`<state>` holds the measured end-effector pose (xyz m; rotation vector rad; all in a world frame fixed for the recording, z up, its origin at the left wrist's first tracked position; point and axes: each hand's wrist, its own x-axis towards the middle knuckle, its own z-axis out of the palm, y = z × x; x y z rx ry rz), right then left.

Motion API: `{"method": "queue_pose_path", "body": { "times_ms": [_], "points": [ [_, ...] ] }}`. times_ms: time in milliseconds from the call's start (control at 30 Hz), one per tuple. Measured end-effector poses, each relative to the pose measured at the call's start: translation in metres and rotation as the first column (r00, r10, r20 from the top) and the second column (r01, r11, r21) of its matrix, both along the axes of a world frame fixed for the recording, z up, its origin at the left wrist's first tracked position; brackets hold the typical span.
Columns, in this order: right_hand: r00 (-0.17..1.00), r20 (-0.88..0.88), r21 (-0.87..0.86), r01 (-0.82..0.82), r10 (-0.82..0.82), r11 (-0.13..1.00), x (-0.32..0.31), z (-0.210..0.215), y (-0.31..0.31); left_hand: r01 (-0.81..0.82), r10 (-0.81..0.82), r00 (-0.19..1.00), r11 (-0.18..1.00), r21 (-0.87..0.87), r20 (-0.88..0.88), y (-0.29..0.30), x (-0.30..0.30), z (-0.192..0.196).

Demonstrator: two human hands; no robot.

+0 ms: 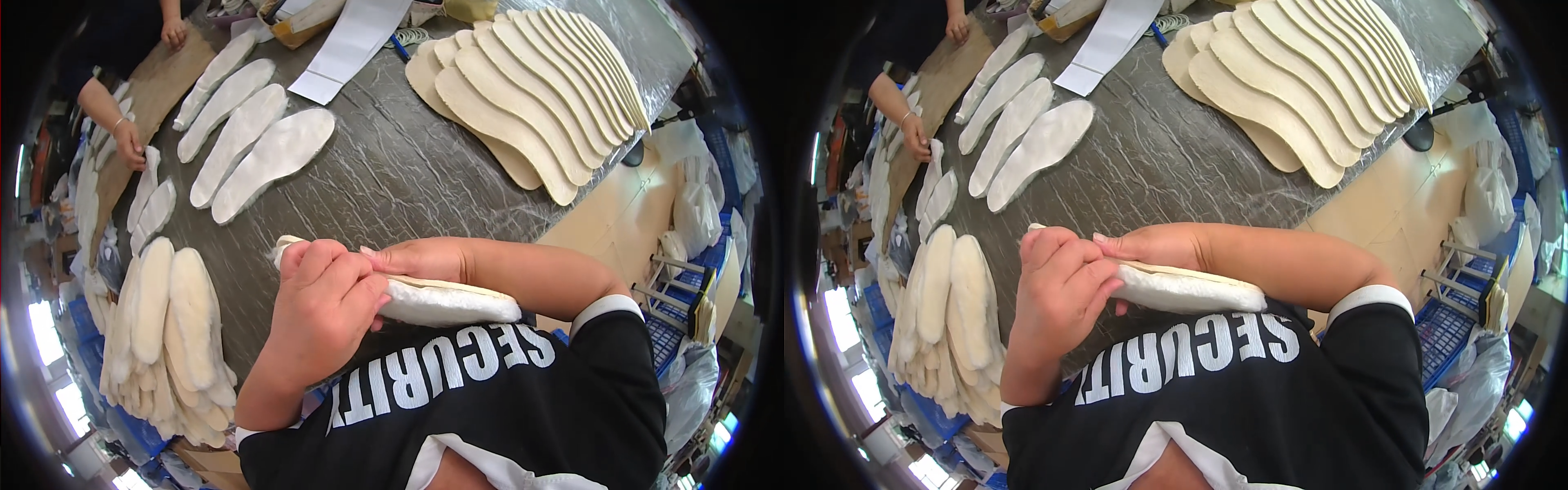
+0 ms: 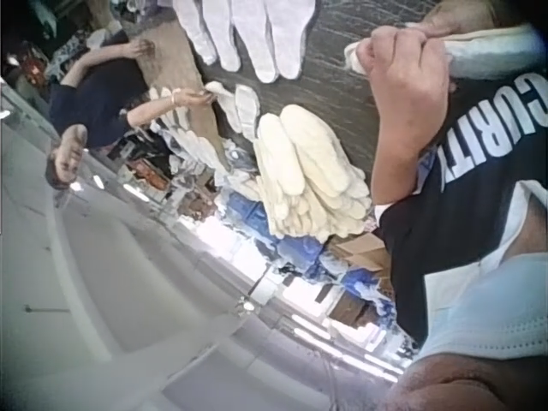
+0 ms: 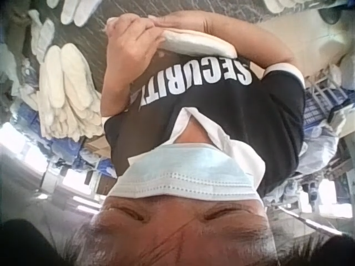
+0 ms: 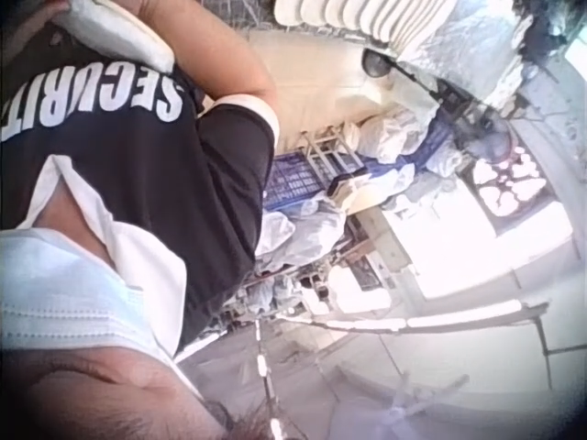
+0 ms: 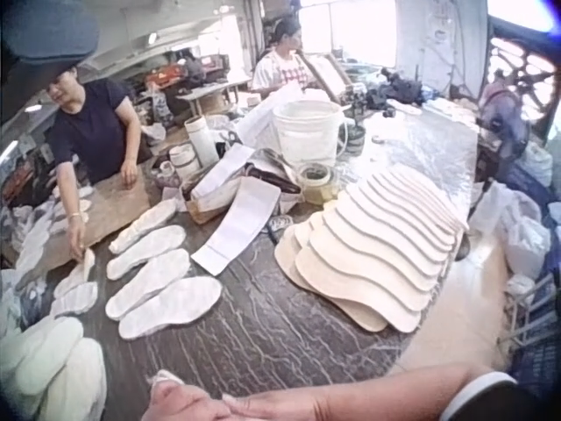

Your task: Manually assembling and inspecting fleece-lined shoe insoles at a factory workstation.

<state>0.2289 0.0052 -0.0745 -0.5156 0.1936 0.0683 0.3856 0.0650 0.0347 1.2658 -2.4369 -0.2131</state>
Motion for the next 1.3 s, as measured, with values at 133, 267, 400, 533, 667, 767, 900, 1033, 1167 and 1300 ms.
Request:
{"method": "queue_pose_path", "body": {
  "times_ms": [133, 267, 400, 533, 667, 767, 900, 1033, 1167, 1300],
  "points": [
    [0.999, 0.036, 0.029, -0.001, 0.0, 1.0, -0.004, -0.004, 0.002, -0.002, 0.002, 1.0, 0.999, 0.036, -0.001, 0.002, -0.004, -0.002],
    [1.0, 0.022, 0.094, -0.017, 0.015, 0.995, -0.006, -0.008, 0.005, 0.009, -0.01, 1.0, 0.995, 0.103, 0.014, 0.003, -0.006, -0.001],
    [0.999, -0.016, 0.155, 0.032, -0.03, 0.987, -0.009, 0.002, 0.005, -0.007, 0.004, 1.0, 0.992, 0.129, 0.026, 0.003, -0.009, -0.001],
    [0.998, 0.022, 0.182, 0.05, -0.055, 0.982, -0.008, -0.003, 0.005, 0.016, -0.02, 0.999, 0.992, 0.126, 0.028, 0.002, -0.01, -0.003],
    [0.996, -0.093, 0.13, -0.007, 0.019, 0.991, -0.01, 0.005, 0.002, 0.044, -0.045, 0.999, 0.99, 0.136, 0.005, 0.005, -0.008, -0.006],
    [0.992, -0.125, 0.208, 0.017, 0.009, 0.978, -0.009, -0.009, 0.006, 0.001, 0.009, 0.999, 0.964, 0.265, -0.037, 0.005, -0.013, 0.004],
    [0.999, -0.035, 0.281, -0.009, 0.019, 0.96, 0.001, -0.028, 0.011, 0.05, -0.051, 0.999, 0.97, 0.238, -0.003, 0.006, -0.009, -0.007],
    [0.996, -0.07, 0.068, 0.062, -0.057, 0.996, -0.001, -0.028, 0.012, 0.051, -0.042, 0.998, 0.981, 0.185, -0.051, 0.007, -0.014, -0.012],
    [0.98, -0.094, -0.23, 0.151, -0.176, 0.961, -0.007, -0.025, 0.012, 0.056, -0.029, 0.989, 0.981, 0.188, -0.143, 0.009, -0.013, -0.021],
    [0.952, -0.084, -0.508, 0.213, -0.293, 0.835, -0.014, -0.022, 0.011, 0.031, 0.004, 0.984, 0.979, 0.199, -0.177, 0.01, -0.014, -0.026]
  ]
}}
